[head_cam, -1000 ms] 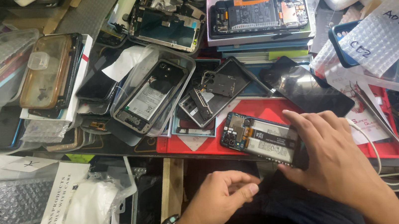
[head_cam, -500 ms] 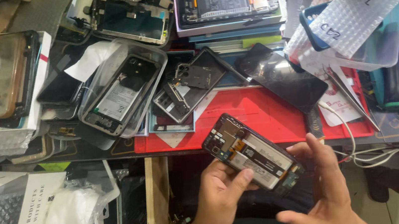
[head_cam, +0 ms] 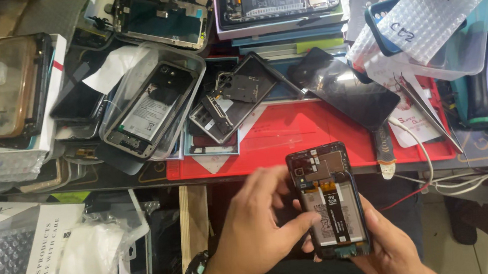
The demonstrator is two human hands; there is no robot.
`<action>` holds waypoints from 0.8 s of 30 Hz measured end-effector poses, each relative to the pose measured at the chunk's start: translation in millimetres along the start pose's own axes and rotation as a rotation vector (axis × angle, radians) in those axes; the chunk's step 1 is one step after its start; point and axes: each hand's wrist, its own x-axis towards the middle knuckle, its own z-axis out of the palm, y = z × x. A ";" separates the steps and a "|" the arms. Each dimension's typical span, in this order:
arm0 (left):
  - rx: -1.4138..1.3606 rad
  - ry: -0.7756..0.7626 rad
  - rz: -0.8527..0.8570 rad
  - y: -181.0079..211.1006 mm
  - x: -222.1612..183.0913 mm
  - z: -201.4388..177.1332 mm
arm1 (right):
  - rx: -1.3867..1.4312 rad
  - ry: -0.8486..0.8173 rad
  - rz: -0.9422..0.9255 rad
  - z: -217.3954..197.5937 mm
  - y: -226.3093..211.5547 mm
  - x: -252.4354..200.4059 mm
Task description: The person disassembles a mobile phone on a workbench, removes internal parts by hand and with a small tool, installs a component, and applies heat to the screen surface with a heat gun.
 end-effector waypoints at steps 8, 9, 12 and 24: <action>0.159 0.095 0.434 8.4 3.5 2.9 | 0.055 0.104 0.002 -7.2 15.9 -10.7; 0.157 0.075 0.480 8.4 2.8 3.2 | 0.040 0.098 -0.014 -10.3 17.9 -10.8; 0.146 -0.024 0.604 9.0 -0.9 7.9 | 0.041 0.079 -0.033 -19.4 23.2 -16.1; 0.350 -0.327 0.835 16.8 7.7 13.2 | -0.045 0.173 0.025 -39.2 35.9 -24.7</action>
